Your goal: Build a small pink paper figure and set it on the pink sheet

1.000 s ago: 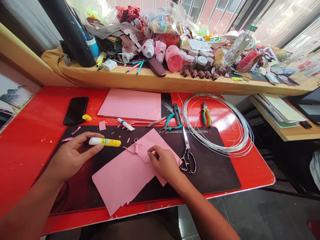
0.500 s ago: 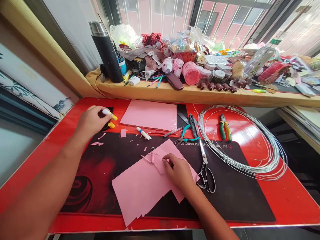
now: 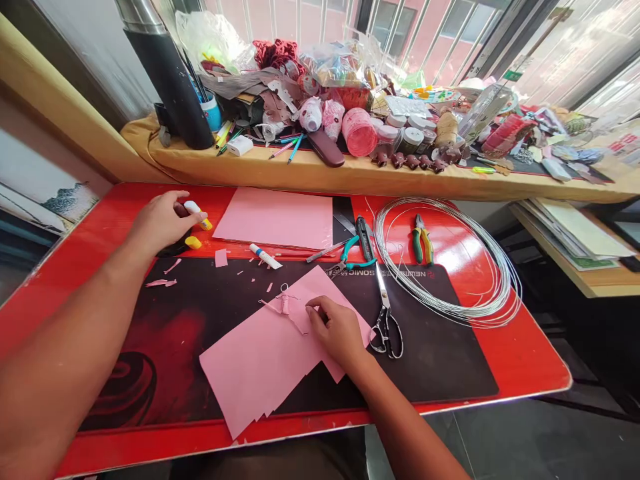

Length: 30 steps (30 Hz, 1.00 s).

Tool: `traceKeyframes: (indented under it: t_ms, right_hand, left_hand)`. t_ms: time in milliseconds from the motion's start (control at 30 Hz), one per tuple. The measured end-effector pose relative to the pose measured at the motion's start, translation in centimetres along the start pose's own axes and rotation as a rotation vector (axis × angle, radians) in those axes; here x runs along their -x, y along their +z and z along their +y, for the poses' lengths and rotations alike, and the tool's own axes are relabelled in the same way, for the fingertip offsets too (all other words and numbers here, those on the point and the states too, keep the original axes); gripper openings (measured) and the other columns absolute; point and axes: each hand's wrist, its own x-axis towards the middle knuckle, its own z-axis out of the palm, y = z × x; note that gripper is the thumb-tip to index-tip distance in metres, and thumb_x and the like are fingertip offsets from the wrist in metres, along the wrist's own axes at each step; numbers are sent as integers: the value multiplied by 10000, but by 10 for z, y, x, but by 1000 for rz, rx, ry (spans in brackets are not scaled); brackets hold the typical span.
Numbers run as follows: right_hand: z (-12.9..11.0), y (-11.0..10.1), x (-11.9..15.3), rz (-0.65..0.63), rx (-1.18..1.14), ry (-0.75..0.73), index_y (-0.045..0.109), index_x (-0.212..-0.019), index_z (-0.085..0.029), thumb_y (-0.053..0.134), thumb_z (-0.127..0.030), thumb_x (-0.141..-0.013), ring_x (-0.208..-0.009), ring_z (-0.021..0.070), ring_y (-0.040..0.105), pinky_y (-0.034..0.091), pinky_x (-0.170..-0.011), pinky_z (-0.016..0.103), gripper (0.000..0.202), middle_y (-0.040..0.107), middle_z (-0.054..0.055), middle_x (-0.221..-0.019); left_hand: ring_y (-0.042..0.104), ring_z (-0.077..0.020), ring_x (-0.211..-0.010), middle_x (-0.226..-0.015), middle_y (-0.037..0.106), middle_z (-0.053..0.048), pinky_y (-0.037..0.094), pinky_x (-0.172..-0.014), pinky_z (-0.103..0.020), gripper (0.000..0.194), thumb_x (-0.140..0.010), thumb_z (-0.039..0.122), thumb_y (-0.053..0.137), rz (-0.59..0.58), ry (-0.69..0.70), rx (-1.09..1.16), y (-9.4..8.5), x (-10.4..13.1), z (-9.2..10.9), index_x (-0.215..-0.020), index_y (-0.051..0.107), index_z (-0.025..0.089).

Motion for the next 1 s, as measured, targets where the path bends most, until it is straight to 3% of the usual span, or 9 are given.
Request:
traceKeyframes:
  t_ms: [67,167,267,400,533,667,833,1000]
  right_hand:
    - [0,0,1,5,-16,0,727,-956,-229,562,-319,-972,-601,155,542,363,-599,266,189,617,-23,-671]
    - [0,1,1,4,-37,-1,728,-950,-233,570,-303,-969,-589,149,531,364,-595,263,174,624,-27,-673]
    - [0,2,0,6,-27,-4,728,-944,-236,582,-289,-963,-579,144,523,357,-591,261,157,627,-33,-669]
    - [0,2,-1,4,-1,-6,731,-949,-232,585,-282,-960,-584,148,537,356,-593,262,154,631,-30,-666]
    - [-1,1,-1,-1,1,-18,732,-959,-227,586,-278,-962,-588,152,553,358,-594,260,155,646,-23,-673]
    - [-2,0,-1,-12,14,-25,735,-964,-226,588,-257,-964,-606,153,576,365,-598,255,150,670,-18,-691]
    - [-7,-5,-7,-72,67,18,746,-978,-227,589,-248,-962,-611,162,586,361,-599,255,159,691,-7,-702]
    - [-13,-7,-15,-120,103,42,765,-1033,-233,612,-224,-946,-610,163,589,348,-603,253,176,717,1,-728]
  left_hand:
    - [592,-305,-1156,-1135,637,-78,482,-940,-425,675,-863,474,729,118,13,18,-1,17,7,-1429,531,163]
    - [634,-259,-1011,-1114,637,-69,513,-915,-404,465,-911,423,672,245,146,99,2,58,26,-1311,624,190]
    - [645,-244,-1018,-1037,673,-44,505,-956,-377,260,-959,384,620,42,421,229,12,105,52,-1153,702,232]
    - [632,-251,-1115,-1151,691,-61,503,-973,-384,247,-1006,266,520,-227,631,270,36,142,82,-1157,713,241]
    - [626,-271,-1103,-1130,688,-83,514,-949,-415,286,-1016,213,462,-360,712,187,60,145,92,-1113,731,227]
    - [626,-283,-1081,-1104,683,-96,500,-970,-444,311,-1001,183,452,-395,726,102,73,136,94,-1147,726,208]
    - [636,-291,-1040,-1047,681,-93,488,-954,-446,260,-999,240,474,-429,710,65,77,133,99,-1042,728,205]
    - [632,-289,-1011,-992,684,-85,481,-918,-424,213,-954,196,500,-441,676,70,74,133,104,-917,709,218]
